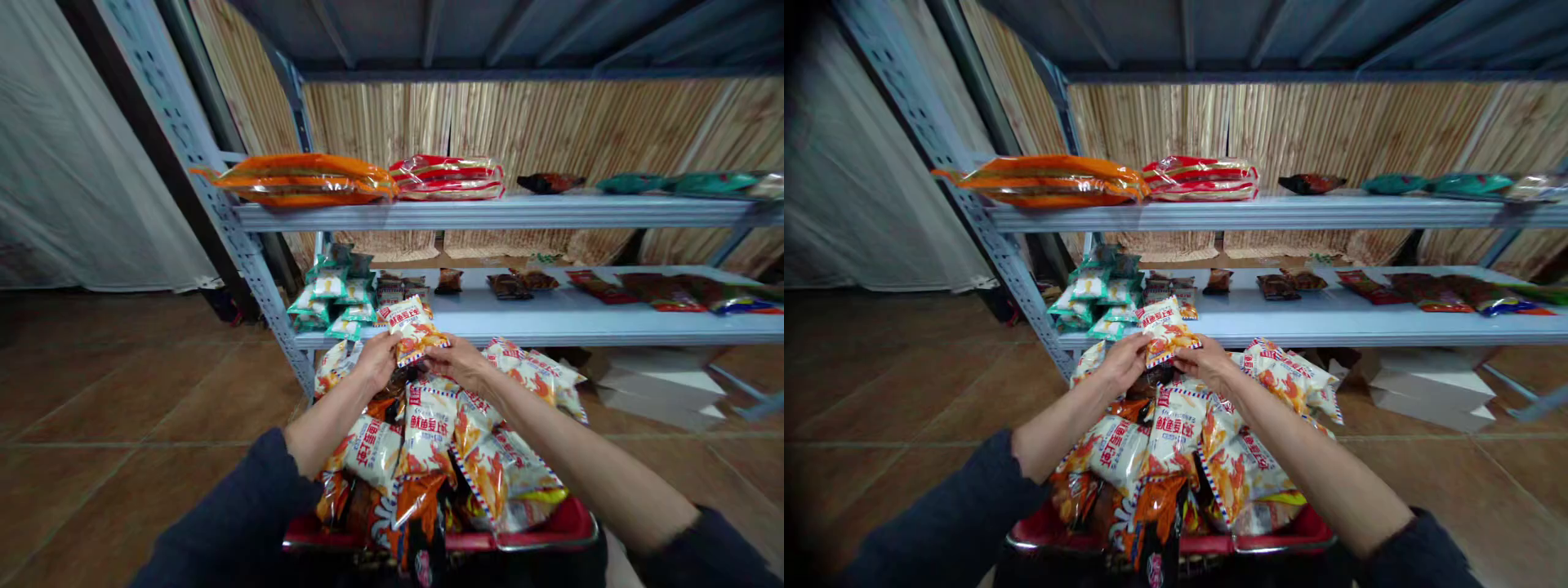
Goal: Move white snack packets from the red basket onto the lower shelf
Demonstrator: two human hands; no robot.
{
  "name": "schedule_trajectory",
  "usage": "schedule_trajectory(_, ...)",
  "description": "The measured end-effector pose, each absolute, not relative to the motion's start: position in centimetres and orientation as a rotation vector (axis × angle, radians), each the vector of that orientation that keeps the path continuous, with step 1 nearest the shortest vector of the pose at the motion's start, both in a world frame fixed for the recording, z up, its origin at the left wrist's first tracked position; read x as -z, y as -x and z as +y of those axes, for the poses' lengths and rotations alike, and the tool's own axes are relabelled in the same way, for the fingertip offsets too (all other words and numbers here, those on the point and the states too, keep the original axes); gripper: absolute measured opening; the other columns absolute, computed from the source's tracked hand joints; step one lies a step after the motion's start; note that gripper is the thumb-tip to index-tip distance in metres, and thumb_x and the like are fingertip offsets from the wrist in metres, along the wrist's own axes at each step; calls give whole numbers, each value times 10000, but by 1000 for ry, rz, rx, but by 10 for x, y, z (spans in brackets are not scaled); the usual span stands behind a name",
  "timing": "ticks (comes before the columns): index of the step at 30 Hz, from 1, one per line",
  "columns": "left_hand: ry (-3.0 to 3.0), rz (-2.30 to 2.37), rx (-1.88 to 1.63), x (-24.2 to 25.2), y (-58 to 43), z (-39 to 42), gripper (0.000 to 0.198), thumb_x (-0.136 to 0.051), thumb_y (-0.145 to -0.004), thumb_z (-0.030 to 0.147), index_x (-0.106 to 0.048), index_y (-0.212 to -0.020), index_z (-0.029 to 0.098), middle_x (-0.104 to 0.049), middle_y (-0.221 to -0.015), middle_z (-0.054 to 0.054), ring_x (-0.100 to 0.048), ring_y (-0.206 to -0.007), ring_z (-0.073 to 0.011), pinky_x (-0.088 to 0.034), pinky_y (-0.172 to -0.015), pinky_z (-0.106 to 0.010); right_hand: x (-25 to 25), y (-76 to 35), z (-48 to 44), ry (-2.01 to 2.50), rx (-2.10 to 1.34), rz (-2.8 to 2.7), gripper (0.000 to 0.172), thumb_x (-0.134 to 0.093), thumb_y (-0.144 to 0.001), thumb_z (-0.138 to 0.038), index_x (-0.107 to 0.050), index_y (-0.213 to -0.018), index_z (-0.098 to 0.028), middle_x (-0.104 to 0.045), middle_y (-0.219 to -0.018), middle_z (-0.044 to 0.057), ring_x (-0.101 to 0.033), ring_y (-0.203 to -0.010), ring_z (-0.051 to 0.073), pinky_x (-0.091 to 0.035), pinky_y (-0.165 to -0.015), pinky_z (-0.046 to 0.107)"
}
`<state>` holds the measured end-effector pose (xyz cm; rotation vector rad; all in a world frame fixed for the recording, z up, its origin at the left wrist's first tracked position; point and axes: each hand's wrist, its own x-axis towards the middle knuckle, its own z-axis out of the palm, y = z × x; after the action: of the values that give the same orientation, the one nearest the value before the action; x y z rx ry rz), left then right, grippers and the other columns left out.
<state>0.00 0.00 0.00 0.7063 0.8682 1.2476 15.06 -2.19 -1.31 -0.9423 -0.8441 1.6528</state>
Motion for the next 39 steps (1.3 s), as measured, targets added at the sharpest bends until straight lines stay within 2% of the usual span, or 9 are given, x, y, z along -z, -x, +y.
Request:
schedule_trajectory(5,-694,870,-1264,-5,-2,-4,139,-530,-691,13,-547,-612,126,-594,-527,-3,-542,-480,-86,-447,-532,-191,13,-147,-22,901,-1610,-819,453,-749,-534,-93,-536,-917,-208,-639,-849,-12,-632,-720,120,-557,-646,247)
schedule_trajectory(11,-693,880,-1259,-10,-4,-5,140,-531,-694,12,-536,-622,132,-581,-517,2,-529,-459,-85,-448,-530,-200,10,-143,-24,919,-1569,-779,596,-729,-538,-62,-478,-1046,-245,-634,-824,-17,-630,-674,117,-556,-600,231)
schedule_trajectory(17,-699,887,-1238,-6,-2,-5,117,-542,-694,19,-543,-655,129,-584,-528,-4,-550,-474,-100,-471,-545,-221,12,-144,-25,925,-1561,-788,571,-732,-538,-70,-492,-1027,-241,-632,-776,-32,-611,-615,94,-550,-563,217)
schedule_trajectory(23,-715,887,-1239,-5,-1,-5,104,-573,-681,41,-541,-664,139,-600,-566,-8,-571,-522,-106,-489,-595,-229,12,-144,-22,937,-1565,-726,277,-722,-615,-176,-557,-837,-187,-621,-698,-29,-567,-558,57,-536,-548,193)
schedule_trajectory(30,-750,986,-1219,-3,3,-6,78,-598,-685,99,-575,-748,139,-631,-671,-31,-595,-597,-120,-492,-636,-257,3,-142,-24,1015,-1440,-773,292,-686,-608,-145,-602,-883,-191,-650,-774,-5,-592,-637,92,-514,-560,200)
schedule_trajectory(35,-766,1143,-1257,-8,6,-13,296,-659,-655,155,-556,-932,165,-634,-784,-29,-599,-704,-120,-475,-766,-299,6,-143,-21,1139,-1200,-1025,398,-623,-658,-229,-583,-1054,-235,-647,-790,-15,-579,-616,119,-512,-589,278)
schedule_trajectory(39,-808,1160,-1261,-17,7,-23,412,-689,-645,231,-538,-1024,179,-625,-865,-51,-585,-777,-137,-467,-798,-321,6,-148,-20,1245,-690,-1428,418,-553,-712,-260,-565,-1130,-263,-625,-891,13,-573,-752,163,-488,-710,337)
